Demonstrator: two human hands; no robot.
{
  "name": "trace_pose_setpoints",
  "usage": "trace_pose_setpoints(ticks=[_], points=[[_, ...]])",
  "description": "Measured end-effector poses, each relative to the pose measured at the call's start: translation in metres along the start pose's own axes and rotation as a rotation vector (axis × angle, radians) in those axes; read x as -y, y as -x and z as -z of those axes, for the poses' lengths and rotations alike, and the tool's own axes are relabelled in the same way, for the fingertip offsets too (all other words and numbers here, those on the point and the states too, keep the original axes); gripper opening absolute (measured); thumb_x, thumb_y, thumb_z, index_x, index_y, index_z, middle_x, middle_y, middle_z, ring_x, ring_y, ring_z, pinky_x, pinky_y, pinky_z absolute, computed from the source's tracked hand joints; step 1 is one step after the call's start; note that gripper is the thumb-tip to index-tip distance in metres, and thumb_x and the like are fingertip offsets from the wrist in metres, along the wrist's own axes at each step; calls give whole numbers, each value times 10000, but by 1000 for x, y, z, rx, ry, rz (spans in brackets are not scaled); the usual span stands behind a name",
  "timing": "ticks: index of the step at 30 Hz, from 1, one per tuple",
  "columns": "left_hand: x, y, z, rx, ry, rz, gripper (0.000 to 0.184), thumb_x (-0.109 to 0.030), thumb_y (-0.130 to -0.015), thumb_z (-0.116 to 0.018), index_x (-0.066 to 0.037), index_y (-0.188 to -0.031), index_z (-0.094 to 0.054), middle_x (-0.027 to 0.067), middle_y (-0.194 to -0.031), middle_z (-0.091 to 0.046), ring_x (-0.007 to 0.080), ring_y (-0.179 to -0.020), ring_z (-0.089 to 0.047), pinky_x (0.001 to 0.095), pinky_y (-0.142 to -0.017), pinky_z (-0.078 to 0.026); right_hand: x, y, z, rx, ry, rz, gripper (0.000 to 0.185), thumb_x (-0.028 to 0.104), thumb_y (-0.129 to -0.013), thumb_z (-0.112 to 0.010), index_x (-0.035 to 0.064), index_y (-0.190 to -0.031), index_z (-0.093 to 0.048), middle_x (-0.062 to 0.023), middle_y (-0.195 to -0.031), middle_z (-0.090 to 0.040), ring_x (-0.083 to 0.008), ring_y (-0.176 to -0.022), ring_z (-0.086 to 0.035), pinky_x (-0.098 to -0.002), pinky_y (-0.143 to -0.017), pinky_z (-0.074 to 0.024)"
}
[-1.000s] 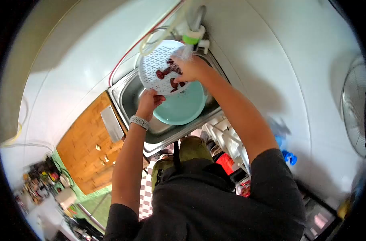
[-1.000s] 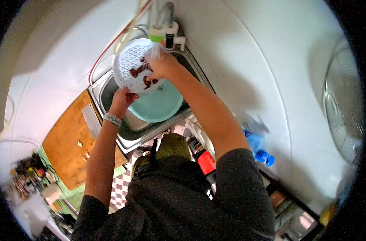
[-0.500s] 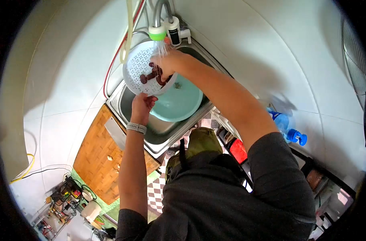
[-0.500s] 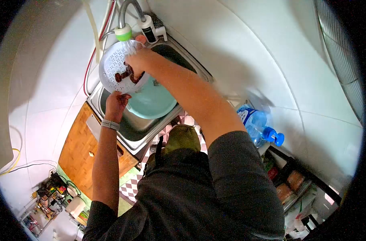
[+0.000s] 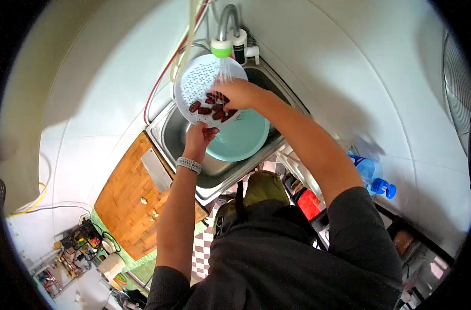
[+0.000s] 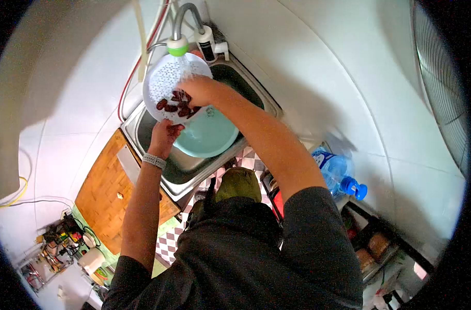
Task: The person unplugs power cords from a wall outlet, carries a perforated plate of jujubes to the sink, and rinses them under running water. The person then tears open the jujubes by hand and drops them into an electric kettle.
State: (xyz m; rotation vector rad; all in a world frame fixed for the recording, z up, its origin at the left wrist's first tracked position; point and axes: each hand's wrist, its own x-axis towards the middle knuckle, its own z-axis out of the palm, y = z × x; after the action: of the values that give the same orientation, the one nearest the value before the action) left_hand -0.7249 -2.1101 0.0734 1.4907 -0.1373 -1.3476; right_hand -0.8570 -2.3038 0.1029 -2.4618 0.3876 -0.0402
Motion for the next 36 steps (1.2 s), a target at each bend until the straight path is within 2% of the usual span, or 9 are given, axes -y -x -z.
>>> trace_pose_setpoints(ticks=[3,8,15,19,22,25,30,32,36], points=[[3,8,-6,8,12,-4,240,-135,-936,-448,-18,-1138,-502,117,-973,-650,194,-794,-664,312,-749,-535,-7,10,1,-86,-44,5,442,73,-729,-786,64,-1148,-644,-182,-1161,-653,-358,-1134,-613,-457,-972,-487],[11,4,-13,39,-40,67,282,-132,-940,-472,7,-1179,-527,126,-955,-680,197,-782,-681,306,-740,-557,-18,7,-21,-355,-144,31,577,134,-768,-806,65,-1302,-598,-180,-1293,-611,-368,-1215,-563,-428,-1057,-439],[5,11,-18,139,-88,76,223,-149,-957,-483,-62,-1156,-533,74,-962,-660,157,-788,-667,290,-727,-541,2,21,-3,153,-126,234,586,130,-652,-850,77,-1199,-647,-129,-1273,-597,-320,-1138,-581,-403,-1044,-434],[7,14,-18,138,-25,60,221,-166,-961,-490,-55,-1149,-523,71,-958,-653,159,-786,-666,278,-735,-536,-10,26,14,215,66,95,601,184,-661,-855,127,-1224,-652,-115,-1303,-578,-327,-1188,-539,-418,-1046,-421],[4,13,-22,109,-32,66,236,-157,-929,-497,-40,-1132,-523,83,-964,-633,177,-779,-655,311,-741,-533,2,40,5,-238,110,-37,738,281,-620,-894,185,-1300,-625,-130,-1393,-506,-371,-1275,-459,-466,-1072,-383],[6,6,-20,148,-27,55,230,-153,-931,-495,-26,-1121,-518,80,-951,-626,182,-768,-654,310,-727,-536,15,39,4,-30,36,-14,769,271,-590,-909,175,-1295,-618,-139,-1402,-487,-374,-1282,-453,-463,-1075,-385],[11,7,-18,133,-12,20,228,-159,-933,-493,-19,-1112,-515,85,-943,-622,191,-753,-662,306,-708,-545,7,34,14,131,-20,-52,600,159,-647,-866,114,-1200,-638,-135,-1220,-600,-353,-1162,-543,-416,-1008,-439],[12,8,-19,130,-20,15,230,-160,-932,-494,-17,-1111,-513,88,-941,-621,193,-750,-665,304,-704,-547,1,35,19,5,-74,112,463,104,-732,-795,99,-1171,-648,-140,-1109,-631,-348,-1094,-575,-406,-974,-456],[8,8,-19,111,-16,35,241,-173,-949,-478,-38,-1145,-512,88,-1003,-625,180,-779,-669,312,-739,-551,-1,27,18,-138,-23,-3,430,125,-776,-750,82,-1186,-625,-174,-1114,-638,-382,-1119,-574,-464,-991,-445]])
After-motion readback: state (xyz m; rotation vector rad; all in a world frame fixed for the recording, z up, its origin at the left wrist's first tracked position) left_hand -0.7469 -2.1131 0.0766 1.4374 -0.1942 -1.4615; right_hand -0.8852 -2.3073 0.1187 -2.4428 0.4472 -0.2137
